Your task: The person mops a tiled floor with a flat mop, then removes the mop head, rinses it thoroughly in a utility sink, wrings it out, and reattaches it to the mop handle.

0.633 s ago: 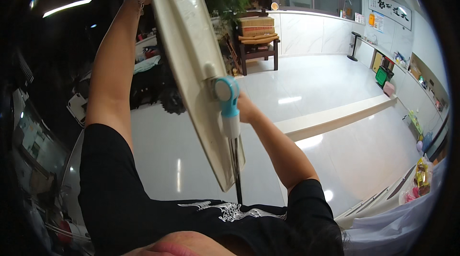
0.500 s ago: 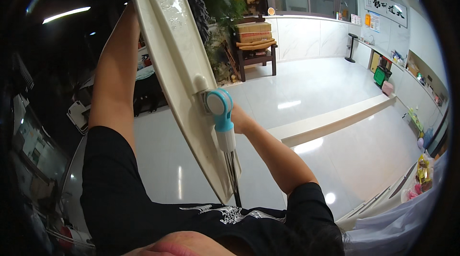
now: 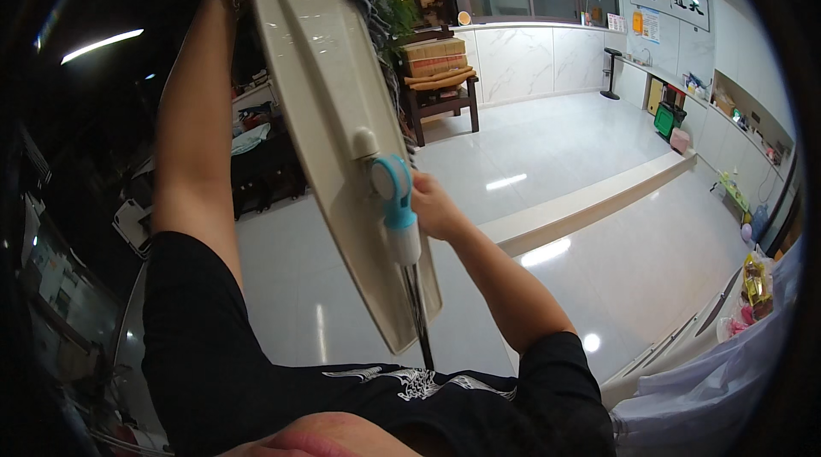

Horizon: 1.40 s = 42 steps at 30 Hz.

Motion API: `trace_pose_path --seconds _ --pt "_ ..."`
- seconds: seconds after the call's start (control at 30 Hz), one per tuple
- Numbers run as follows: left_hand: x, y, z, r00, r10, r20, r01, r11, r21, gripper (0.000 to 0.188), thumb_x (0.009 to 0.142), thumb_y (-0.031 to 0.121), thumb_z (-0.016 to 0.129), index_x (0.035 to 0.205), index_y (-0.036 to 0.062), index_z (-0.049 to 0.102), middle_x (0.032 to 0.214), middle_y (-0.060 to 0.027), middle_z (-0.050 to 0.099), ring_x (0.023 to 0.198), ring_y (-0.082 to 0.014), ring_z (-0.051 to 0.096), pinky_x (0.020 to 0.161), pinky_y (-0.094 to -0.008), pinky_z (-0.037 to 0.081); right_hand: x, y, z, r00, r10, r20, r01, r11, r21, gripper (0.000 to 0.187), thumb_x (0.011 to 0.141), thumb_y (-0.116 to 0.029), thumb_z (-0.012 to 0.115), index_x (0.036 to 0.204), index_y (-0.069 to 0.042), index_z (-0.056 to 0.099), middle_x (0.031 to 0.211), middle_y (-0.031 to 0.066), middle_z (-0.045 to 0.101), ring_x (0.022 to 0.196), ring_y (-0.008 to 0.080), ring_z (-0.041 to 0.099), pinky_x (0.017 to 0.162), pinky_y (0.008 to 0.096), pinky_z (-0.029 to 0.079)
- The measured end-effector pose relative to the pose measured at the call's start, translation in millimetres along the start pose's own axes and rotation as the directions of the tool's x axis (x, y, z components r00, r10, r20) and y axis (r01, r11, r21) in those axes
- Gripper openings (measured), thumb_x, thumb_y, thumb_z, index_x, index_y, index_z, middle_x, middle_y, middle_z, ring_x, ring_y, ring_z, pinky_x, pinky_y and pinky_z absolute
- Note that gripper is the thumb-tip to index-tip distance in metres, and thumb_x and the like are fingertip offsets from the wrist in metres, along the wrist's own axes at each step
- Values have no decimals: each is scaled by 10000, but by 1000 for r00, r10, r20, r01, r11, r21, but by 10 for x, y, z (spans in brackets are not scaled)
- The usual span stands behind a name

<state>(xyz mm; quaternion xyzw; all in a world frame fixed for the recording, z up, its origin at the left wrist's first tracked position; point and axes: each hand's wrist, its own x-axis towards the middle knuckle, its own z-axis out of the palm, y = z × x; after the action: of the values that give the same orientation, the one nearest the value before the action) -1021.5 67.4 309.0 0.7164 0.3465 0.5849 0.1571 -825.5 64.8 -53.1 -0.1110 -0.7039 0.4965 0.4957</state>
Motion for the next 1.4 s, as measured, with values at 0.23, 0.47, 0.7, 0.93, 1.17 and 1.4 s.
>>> trace_pose_path --seconds 0.23,0.47,0.7,0.93,1.17,1.4 --pt "-243 138 81 884 457 -95 -182 525 831 440 685 409 641 916 37 607 734 -156 625 688 -268 617 623 -354 487 -120 -162 -25 982 -93 -166 52 970 -237 191 882 -166 426 873 -17 544 751 -32 524 695 38 459 619 198 408" --pt "-847 -384 328 718 653 -239 -152 483 862 311 808 254 569 989 30 452 600 -106 584 532 -240 594 450 -315 459 -307 -218 9 935 -65 -348 -6 980 -197 185 882 -152 423 815 -8 518 682 -28 501 634 39 426 567 211 379" --pt "-2078 -1156 779 892 375 -251 -315 916 248 178 838 147 551 935 19 473 598 -20 532 445 -56 486 373 -197 366 -396 -181 -77 862 -136 -488 -9 959 -284 214 887 -181 448 779 -4 500 656 -19 483 624 54 419 557 222 373" --pt "-2768 -2392 1713 969 -119 215 182 937 -299 168 831 165 536 857 -2 537 686 -54 572 583 -114 567 478 -224 442 -513 -103 -253 881 -129 -455 43 980 -195 291 920 -268 396 764 -39 485 672 -49 422 634 43 364 571 206 338" --pt "-2682 -2842 2145 909 -283 307 409 751 -519 161 830 157 533 860 -1 530 687 -55 572 581 -113 563 481 -228 441 -545 -83 -172 859 -205 -468 69 954 -291 371 934 -354 316 728 -78 455 678 -62 368 636 40 309 567 198 289" --pt "-2715 -2952 2188 878 -318 357 476 650 -593 154 828 150 530 863 0 524 687 -55 572 580 -112 560 483 -231 440 -604 -71 -239 775 138 -617 -142 989 44 505 911 -432 327 924 31 527 807 48 522 753 94 443 702 238 371"
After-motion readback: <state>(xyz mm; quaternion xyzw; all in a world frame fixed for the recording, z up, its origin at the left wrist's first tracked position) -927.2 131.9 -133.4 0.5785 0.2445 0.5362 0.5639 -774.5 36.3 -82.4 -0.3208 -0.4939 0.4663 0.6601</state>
